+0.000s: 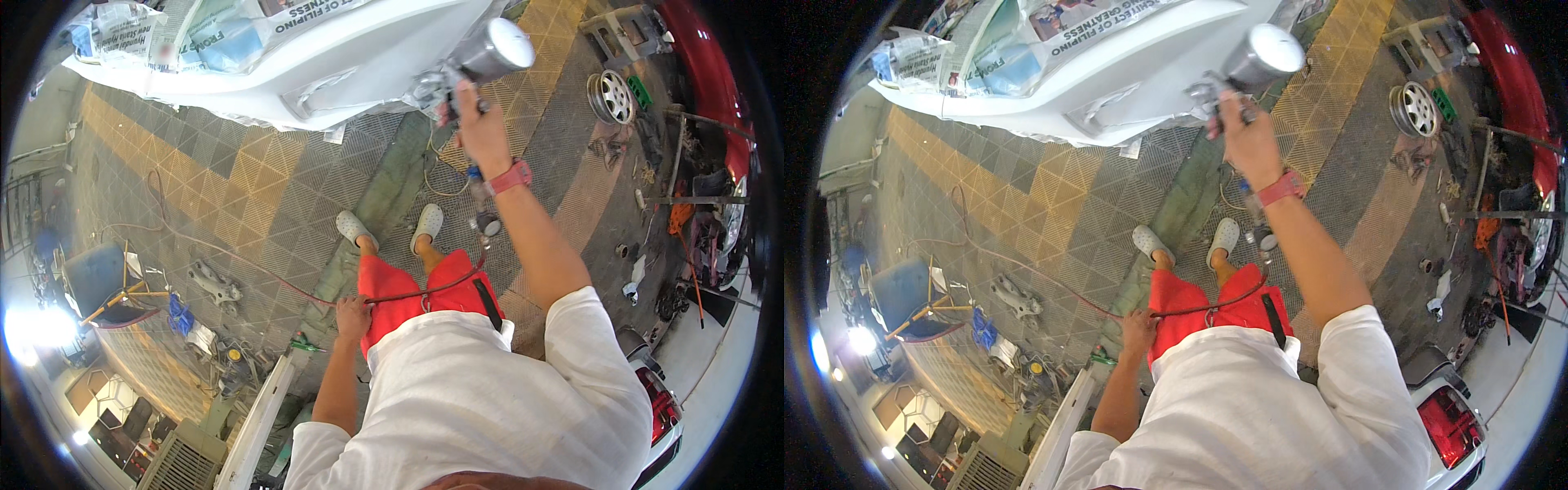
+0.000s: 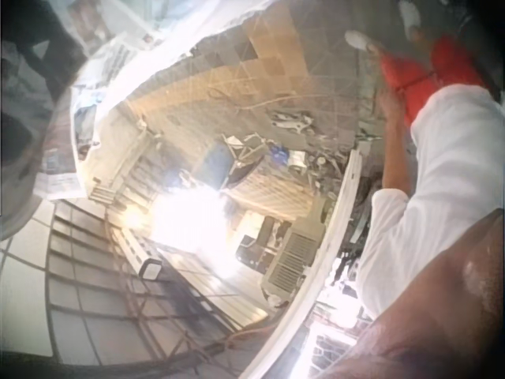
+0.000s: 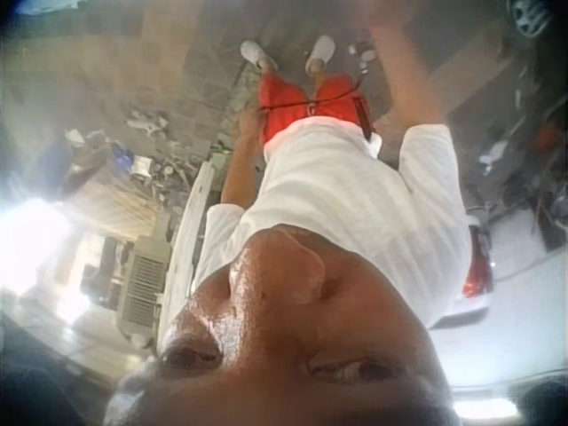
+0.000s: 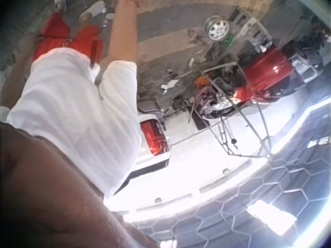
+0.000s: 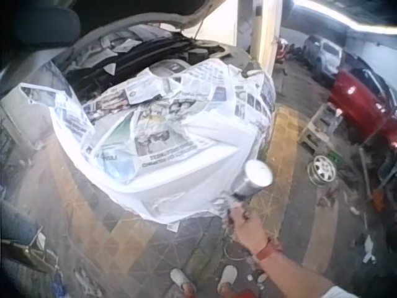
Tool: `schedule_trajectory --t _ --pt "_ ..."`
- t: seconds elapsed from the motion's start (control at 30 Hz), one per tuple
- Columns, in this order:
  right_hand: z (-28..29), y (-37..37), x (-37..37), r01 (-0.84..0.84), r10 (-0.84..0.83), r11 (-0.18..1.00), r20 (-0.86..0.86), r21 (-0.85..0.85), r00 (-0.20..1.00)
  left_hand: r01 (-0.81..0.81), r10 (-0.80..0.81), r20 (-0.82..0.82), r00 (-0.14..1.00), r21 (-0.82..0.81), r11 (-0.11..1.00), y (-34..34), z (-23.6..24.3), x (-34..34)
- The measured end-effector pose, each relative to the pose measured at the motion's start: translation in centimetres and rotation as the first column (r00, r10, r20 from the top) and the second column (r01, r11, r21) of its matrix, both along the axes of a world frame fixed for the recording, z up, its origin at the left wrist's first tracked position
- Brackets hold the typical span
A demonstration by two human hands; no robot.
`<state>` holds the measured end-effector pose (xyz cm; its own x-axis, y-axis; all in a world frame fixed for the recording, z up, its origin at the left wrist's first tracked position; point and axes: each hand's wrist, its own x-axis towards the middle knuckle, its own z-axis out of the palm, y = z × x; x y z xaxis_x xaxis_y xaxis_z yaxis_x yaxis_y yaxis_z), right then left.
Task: The person uses a spray gun to apply white paint to the side of a car. The vehicle is partially masked with newspaper and tape to protect adjacent areas. The person moves along the side of the car, applying paint in steady, overlapping strokes to ensure even coverage.
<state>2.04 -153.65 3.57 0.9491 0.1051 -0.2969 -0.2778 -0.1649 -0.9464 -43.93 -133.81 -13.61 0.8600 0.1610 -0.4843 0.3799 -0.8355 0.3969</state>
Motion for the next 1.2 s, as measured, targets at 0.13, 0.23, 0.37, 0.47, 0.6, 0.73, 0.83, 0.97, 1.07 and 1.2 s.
schedule_trajectory --t 0.13,0.23,0.37,0.47,0.6,0.73,0.83,0.97,1.07,1.2 --pt "-0.4 -7.4 4.2 0.190 -0.180 0.978 0.115 -0.086 0.977 0.003 -0.001 0.015 1.000 -0.078 0.997 -3.4 2.1 2.8" --pt "0.8 -9.6 6.3 0.275 -0.243 0.953 0.219 -0.130 0.945 -0.004 0.004 0.004 1.000 -0.090 0.996 -5.3 2.9 3.9" --pt "2.8 -8.6 6.0 0.240 -0.211 0.963 0.219 -0.118 0.953 -0.035 0.036 0.008 0.999 -0.135 0.990 -5.6 1.3 3.0" --pt "4.2 -5.1 4.0 0.078 -0.062 0.991 0.148 -0.105 0.987 -0.093 0.095 0.012 0.995 -0.095 0.991 -4.8 1.8 2.0" --pt "5.5 1.6 -0.3 -0.073 0.063 0.995 0.139 0.065 0.988 -0.134 0.137 0.025 0.990 -0.109 0.985 -2.6 2.6 0.3" --pt "6.7 6.3 -2.7 -0.256 0.246 0.960 0.097 0.110 0.965 -0.176 0.180 0.033 0.983 -0.085 0.981 -1.3 2.7 -1.1" --pt "8.5 8.3 -2.7 -0.364 0.364 0.886 0.056 0.286 0.930 -0.198 0.200 0.016 0.980 -0.076 0.977 -1.5 3.4 -1.5" --pt "9.1 8.5 0.3 -0.336 0.323 0.907 0.092 0.252 0.942 -0.224 0.243 0.102 0.965 -0.164 0.961 -2.1 3.4 -1.5" --pt "8.5 6.7 3.7 -0.232 0.222 0.969 0.113 0.083 0.969 -0.190 0.208 0.085 0.974 -0.178 0.965 -2.4 3.3 -0.4" --pt "8.4 2.8 7.3 -0.057 0.057 0.998 0.120 0.002 0.991 -0.132 0.149 0.131 0.980 -0.125 0.983 -3.0 4.0 2.3"
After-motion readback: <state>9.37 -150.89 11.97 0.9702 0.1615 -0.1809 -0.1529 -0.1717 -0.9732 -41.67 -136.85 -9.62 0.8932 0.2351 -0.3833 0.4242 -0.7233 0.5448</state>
